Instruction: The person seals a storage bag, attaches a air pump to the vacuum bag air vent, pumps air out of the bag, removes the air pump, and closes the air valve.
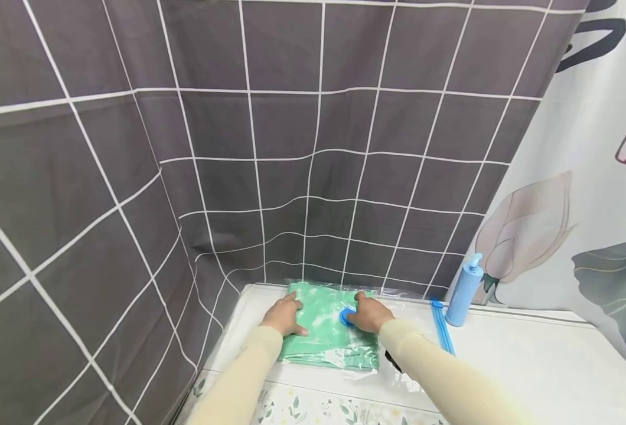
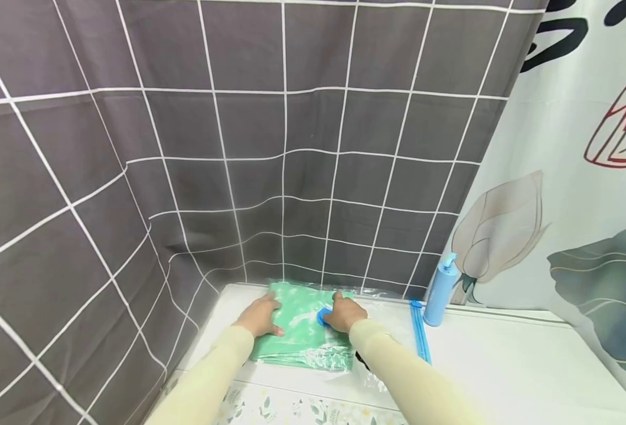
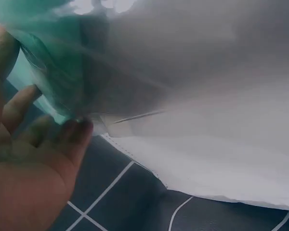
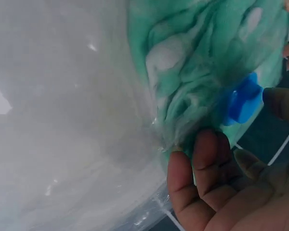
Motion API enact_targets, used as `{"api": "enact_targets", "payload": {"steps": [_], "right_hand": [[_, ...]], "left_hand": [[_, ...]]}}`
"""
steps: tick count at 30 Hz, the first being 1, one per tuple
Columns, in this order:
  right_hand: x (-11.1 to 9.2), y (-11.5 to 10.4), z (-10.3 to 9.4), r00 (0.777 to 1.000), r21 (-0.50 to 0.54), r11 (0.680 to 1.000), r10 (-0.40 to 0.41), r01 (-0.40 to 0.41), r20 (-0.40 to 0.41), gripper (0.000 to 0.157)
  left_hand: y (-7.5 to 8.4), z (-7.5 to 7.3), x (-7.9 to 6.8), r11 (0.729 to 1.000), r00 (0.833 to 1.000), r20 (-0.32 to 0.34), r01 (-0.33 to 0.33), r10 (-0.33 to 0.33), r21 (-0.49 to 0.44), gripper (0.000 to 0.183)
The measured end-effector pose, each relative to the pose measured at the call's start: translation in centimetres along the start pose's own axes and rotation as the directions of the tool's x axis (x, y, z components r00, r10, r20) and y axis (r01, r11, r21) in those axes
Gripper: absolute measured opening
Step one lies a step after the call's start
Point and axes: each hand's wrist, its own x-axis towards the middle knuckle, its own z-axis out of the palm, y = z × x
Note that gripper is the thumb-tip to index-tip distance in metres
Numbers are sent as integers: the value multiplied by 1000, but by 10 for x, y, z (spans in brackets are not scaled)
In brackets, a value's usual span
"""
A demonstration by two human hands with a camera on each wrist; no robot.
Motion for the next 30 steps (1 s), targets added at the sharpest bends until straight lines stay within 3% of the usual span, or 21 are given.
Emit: {"api": "enact_targets", "payload": {"steps": [2,5,9,12,16,20,23,28,30], "right_hand": [[7,-1,7,1000,-24,1000,3,-3,8,78],[14,-1,13,1000,-36,999,-22,22,-1,62],[19,-2,17,996,-65,995,-81,79,-29,42],[22,-6,20,990,-104,988,-122,114,-73,37],[24,-11,21,976,-149,975,-184,166,-118,34],[30,-14,25,962,-199,959,-232,201,-145,40],[33,-14,30,947,-262,941,-268,217,-178,44],[34,-10,37,927,-307,922,-309,238,-212,45],[33,-8,38,922,-304,920,-320,248,-216,44]], "left_hand": [[-8,8,5,999,999,-9,-32,32,0,89],[-8,9,8,999,999,18,-34,34,-25,88],[5,-9,6,999,997,72,-6,9,-46,88],[2,-15,11,1000,994,108,-2,5,-27,78],[-21,-1,32,999,992,113,-49,47,14,63],[-27,6,40,996,994,78,-83,80,34,64],[-16,1,36,994,996,50,-82,79,66,73],[24,-36,9,998,998,62,-28,25,49,68],[25,-35,8,997,999,39,-31,28,64,67]]}}
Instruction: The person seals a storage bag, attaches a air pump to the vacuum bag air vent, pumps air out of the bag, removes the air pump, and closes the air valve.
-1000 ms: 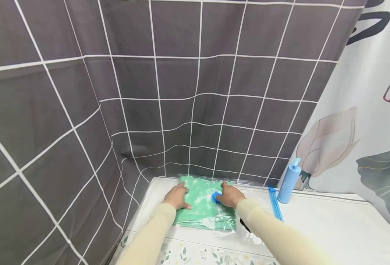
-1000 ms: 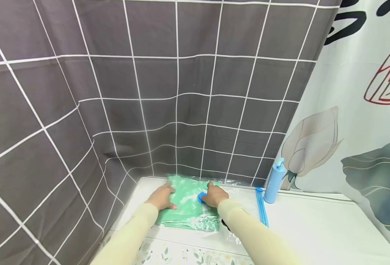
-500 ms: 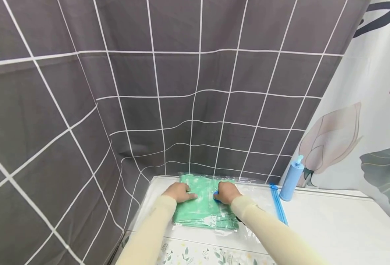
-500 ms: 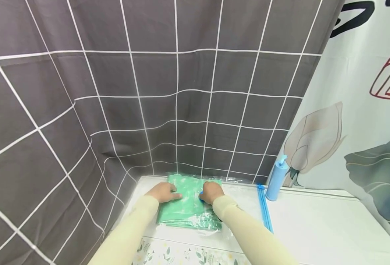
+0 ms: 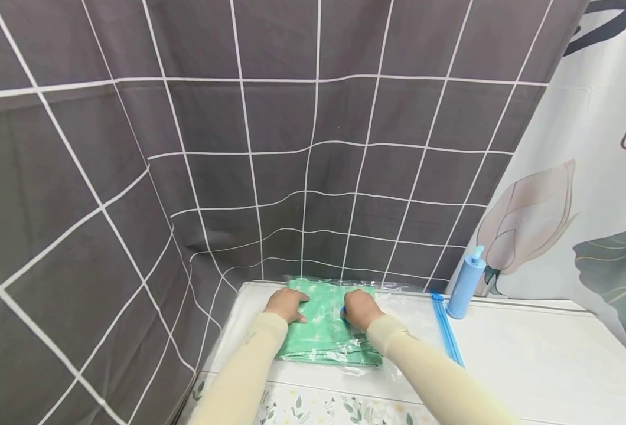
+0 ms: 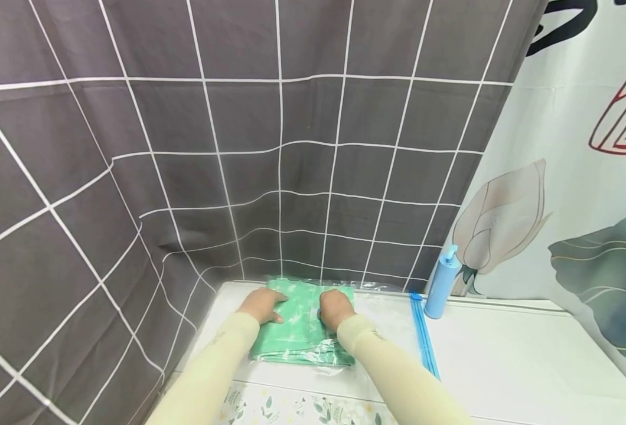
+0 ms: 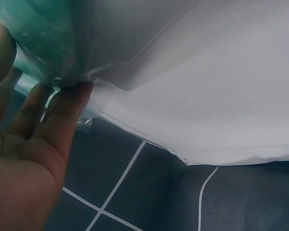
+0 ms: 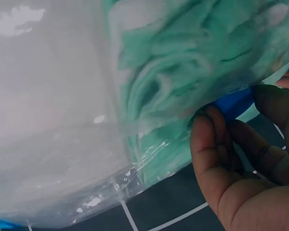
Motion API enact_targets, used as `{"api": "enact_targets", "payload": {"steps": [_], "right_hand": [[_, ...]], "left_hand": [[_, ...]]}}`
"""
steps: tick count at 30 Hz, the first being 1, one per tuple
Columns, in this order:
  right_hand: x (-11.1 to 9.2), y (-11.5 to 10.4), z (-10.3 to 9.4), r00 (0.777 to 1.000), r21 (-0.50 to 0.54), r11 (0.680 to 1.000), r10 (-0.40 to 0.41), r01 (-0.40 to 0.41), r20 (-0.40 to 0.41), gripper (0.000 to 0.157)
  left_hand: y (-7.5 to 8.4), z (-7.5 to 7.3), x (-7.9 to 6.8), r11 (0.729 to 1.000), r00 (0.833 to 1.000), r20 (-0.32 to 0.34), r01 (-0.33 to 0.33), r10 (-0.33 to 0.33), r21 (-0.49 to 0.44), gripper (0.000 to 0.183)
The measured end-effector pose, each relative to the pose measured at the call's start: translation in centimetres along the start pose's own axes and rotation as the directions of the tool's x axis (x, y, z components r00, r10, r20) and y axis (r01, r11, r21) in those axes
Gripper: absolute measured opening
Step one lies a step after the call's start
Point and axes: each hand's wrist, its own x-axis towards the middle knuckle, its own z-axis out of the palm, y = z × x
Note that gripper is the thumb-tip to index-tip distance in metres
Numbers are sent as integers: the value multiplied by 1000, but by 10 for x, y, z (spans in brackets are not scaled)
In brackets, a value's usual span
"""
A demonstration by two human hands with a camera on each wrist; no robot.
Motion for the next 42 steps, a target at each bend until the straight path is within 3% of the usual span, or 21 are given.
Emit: {"api": "enact_targets", "payload": {"steps": [5,8,11,14,16,20,23,25,26,28,29,30,32,33,34,37,39,42], "right_hand": [[-5,5,-6,999,-13,999,-37,37,-19,41],[-5,6,-14,999,-12,999,-39,38,-29,38],[-7,0,-30,999,-9,999,-40,40,-27,31],[-13,-13,-53,998,5,998,-58,58,2,25],[-13,-15,-56,995,3,995,-104,104,-1,23],[-2,0,-32,974,28,974,-224,225,-32,20],[-4,10,-23,953,114,946,-302,304,-34,32],[-19,1,-48,943,182,928,-332,325,10,39],[-27,-3,-61,939,222,919,-343,326,37,42],[-32,1,-58,934,292,897,-355,330,34,50],[-37,-4,-69,937,296,900,-347,320,44,48],[-36,-5,-66,944,286,909,-327,303,40,45],[-27,3,-43,970,262,936,-244,234,8,34],[-23,6,-31,984,232,957,-181,175,3,29],[-22,3,-32,993,186,976,-114,110,11,27],[-14,0,-20,996,58,997,43,-48,75,39],[-14,-5,-17,993,-1,999,53,-53,109,36],[-18,-18,-26,992,-7,1000,-22,23,126,29]], "left_hand": [[-17,34,24,998,998,-67,-17,21,62,72],[-24,46,40,998,997,-70,-17,21,64,75],[-25,48,47,998,997,-78,-14,19,65,76],[-24,45,47,998,997,-81,-11,15,57,75],[-21,39,43,999,998,-70,-4,7,48,73],[-2,12,24,999,998,-52,28,-27,16,68],[18,-9,4,997,997,-25,70,-70,-16,66],[28,-16,-5,996,996,-12,84,-84,-20,65],[28,-14,-4,997,997,-7,81,-81,-15,65],[18,1,4,998,998,-13,65,-65,16,67],[10,11,9,998,999,-32,44,-42,38,68],[6,13,12,998,999,-29,41,-40,45,69],[1,17,16,998,999,-30,38,-36,51,70],[1,16,16,998,999,-33,39,-37,56,70],[7,7,11,998,999,-30,44,-42,51,69],[16,-3,5,998,998,-20,54,-54,43,68],[19,-6,3,997,998,-15,59,-58,46,68],[23,-11,0,996,997,-3,74,-74,45,67]]}}
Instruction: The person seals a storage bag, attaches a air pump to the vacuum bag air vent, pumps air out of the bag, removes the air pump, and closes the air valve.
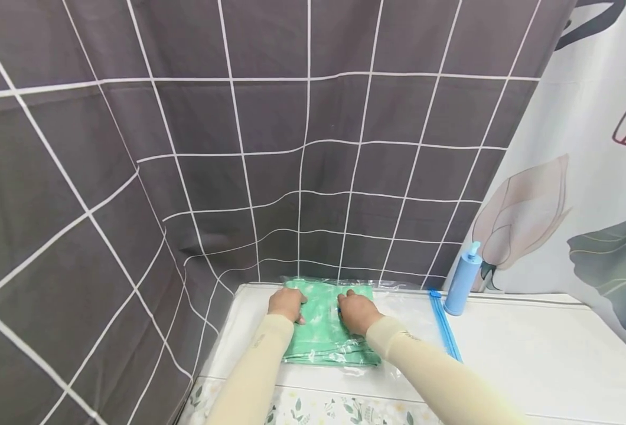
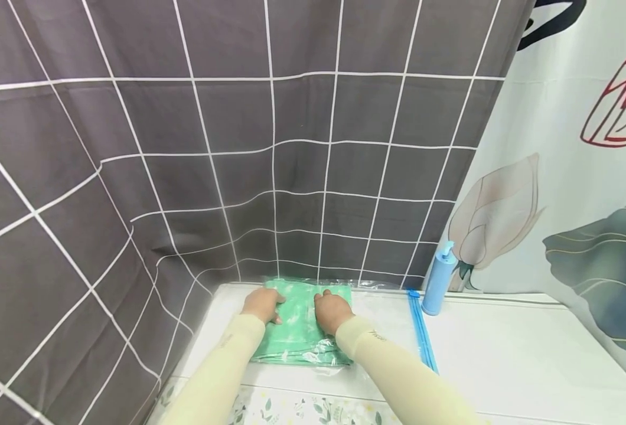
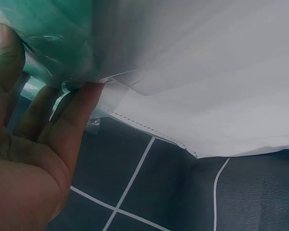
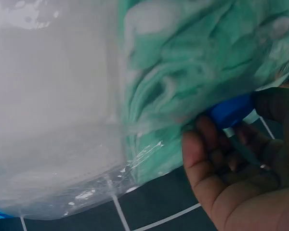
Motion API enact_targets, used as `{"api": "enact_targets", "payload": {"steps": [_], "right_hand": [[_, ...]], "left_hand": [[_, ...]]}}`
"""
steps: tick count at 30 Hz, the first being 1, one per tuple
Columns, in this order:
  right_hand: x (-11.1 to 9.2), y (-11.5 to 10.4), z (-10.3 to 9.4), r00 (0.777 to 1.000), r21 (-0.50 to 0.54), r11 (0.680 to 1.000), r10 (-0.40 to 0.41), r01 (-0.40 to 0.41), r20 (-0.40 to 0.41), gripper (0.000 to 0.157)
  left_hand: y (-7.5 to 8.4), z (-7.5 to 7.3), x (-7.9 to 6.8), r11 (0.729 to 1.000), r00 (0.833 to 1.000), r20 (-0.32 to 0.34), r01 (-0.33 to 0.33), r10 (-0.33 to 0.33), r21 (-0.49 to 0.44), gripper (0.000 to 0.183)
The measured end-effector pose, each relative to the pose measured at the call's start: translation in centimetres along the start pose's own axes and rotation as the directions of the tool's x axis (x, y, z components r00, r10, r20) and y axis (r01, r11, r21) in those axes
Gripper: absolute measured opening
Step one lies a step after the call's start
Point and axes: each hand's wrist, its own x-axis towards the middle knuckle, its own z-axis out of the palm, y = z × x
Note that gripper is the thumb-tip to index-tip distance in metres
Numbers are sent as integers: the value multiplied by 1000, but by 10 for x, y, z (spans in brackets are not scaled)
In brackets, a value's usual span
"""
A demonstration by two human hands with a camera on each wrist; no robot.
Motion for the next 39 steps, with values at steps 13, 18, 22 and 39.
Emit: {"api": "enact_targets", "payload": {"steps": [13,18,22,39], "right_hand": [[-4,1,-15,997,168,983,76,-77,17,23],[4,15,10,995,77,992,96,-97,6,37],[8,20,19,998,56,997,-52,54,-39,21],[-5,-2,-11,996,77,993,88,-90,31,41]], "left_hand": [[-15,23,9,999,999,-33,-33,34,27,69],[-32,51,31,996,996,-59,-67,71,63,70],[-25,37,25,997,997,-54,-61,63,49,70],[-27,39,31,995,999,-10,-52,54,85,70]]}}
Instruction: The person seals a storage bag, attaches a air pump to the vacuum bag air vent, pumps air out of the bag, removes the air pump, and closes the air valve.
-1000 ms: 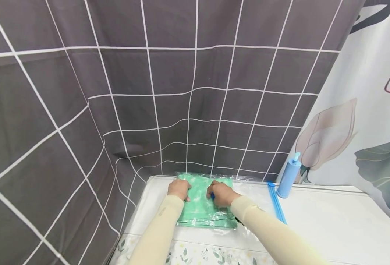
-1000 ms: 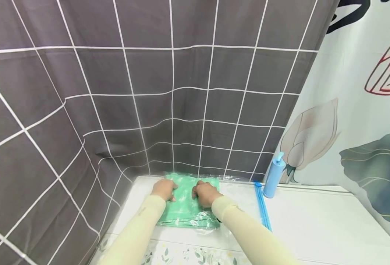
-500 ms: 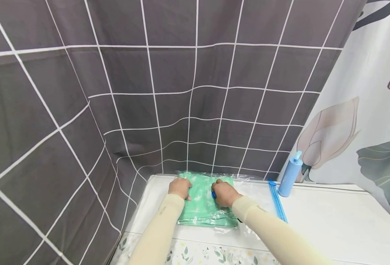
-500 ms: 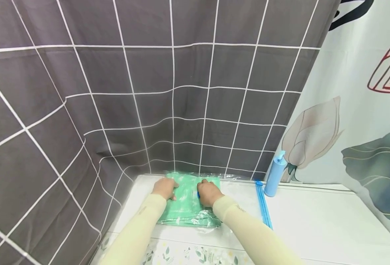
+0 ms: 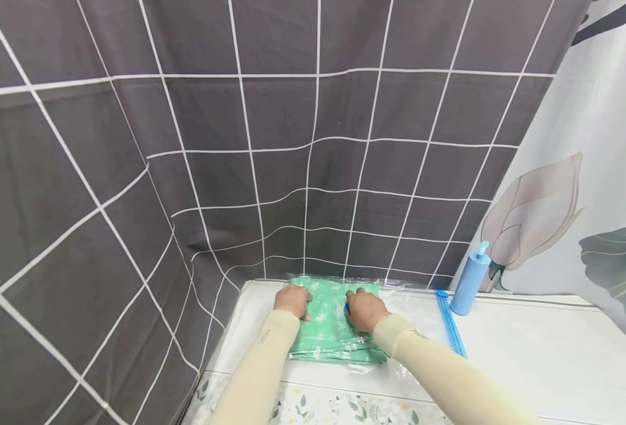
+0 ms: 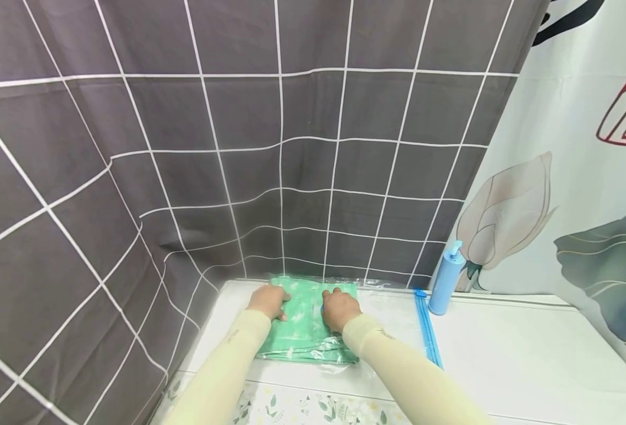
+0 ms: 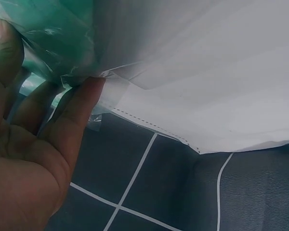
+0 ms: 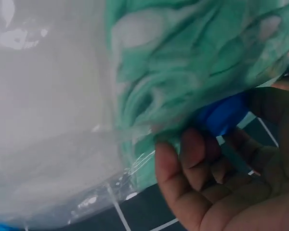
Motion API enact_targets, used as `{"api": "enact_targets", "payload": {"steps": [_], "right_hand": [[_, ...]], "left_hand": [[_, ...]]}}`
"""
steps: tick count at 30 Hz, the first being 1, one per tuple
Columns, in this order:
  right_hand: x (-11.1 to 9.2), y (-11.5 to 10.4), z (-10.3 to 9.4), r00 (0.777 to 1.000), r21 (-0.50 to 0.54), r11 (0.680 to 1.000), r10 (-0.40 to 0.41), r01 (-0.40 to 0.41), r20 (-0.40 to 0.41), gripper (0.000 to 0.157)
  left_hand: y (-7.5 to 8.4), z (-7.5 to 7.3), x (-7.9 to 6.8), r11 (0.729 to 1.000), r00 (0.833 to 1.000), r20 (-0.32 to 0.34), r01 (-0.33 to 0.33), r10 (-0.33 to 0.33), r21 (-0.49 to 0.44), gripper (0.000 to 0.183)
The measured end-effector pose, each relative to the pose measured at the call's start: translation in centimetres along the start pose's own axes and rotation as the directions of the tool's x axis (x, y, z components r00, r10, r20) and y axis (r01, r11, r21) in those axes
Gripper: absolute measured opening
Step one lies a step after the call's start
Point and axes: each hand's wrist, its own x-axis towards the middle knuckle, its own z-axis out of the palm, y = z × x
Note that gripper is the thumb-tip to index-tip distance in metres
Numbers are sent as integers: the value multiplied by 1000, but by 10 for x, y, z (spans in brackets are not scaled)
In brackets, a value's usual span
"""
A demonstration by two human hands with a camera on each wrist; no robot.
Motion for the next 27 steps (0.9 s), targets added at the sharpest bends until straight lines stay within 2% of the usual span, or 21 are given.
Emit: {"api": "enact_targets", "payload": {"steps": [2,4,6,8,10,13,14,15,17,18,20,22,24,25,27], "right_hand": [[1,2,0,998,40,997,-59,58,14,34],[3,2,-1,997,105,992,-79,76,24,36],[2,-2,-8,998,127,990,-60,56,25,39],[1,-7,-13,999,125,992,-1,-3,34,48],[-13,-23,-33,997,84,994,69,-72,36,55],[-20,-30,-35,996,-8,995,95,-94,6,55],[-18,-26,-29,996,-19,996,83,-83,-21,50],[-17,-26,-27,996,-36,997,69,-71,-51,45],[-4,-10,-7,994,-39,999,21,-25,-105,40],[-3,-8,-5,994,-24,1000,2,-5,-113,39],[-2,0,-3,987,7,999,-39,40,-154,41],[-10,9,-4,968,25,993,-105,113,-230,40],[-28,8,-26,957,92,985,-119,148,-265,40],[-38,9,-38,949,129,978,-123,166,-291,40],[-59,10,-66,948,222,962,-84,157,-306,37]], "left_hand": [[7,-14,-8,1000,1000,16,12,-12,-21,69],[17,-32,-20,999,1000,16,26,-26,-23,67],[26,-47,-32,999,999,16,39,-39,-38,66],[30,-52,-38,998,999,12,44,-44,-38,65],[32,-52,-40,998,999,9,47,-46,-35,64],[30,-49,-35,998,999,30,46,-45,-51,65],[25,-41,-28,999,999,12,32,-31,-39,66],[23,-39,-26,999,1000,3,26,-26,-34,66],[19,-34,-18,999,1000,-4,18,-19,-33,66],[11,-23,-12,1000,999,-33,-2,2,-21,67],[9,-17,-8,1000,1000,-24,-4,3,-19,68],[12,-18,-9,999,1000,19,12,-12,-39,69],[8,-9,-5,999,1000,21,7,-6,-31,70],[11,-12,-6,1000,999,30,16,-16,-21,69],[8,-10,-5,1000,1000,-4,13,-13,5,67]]}}
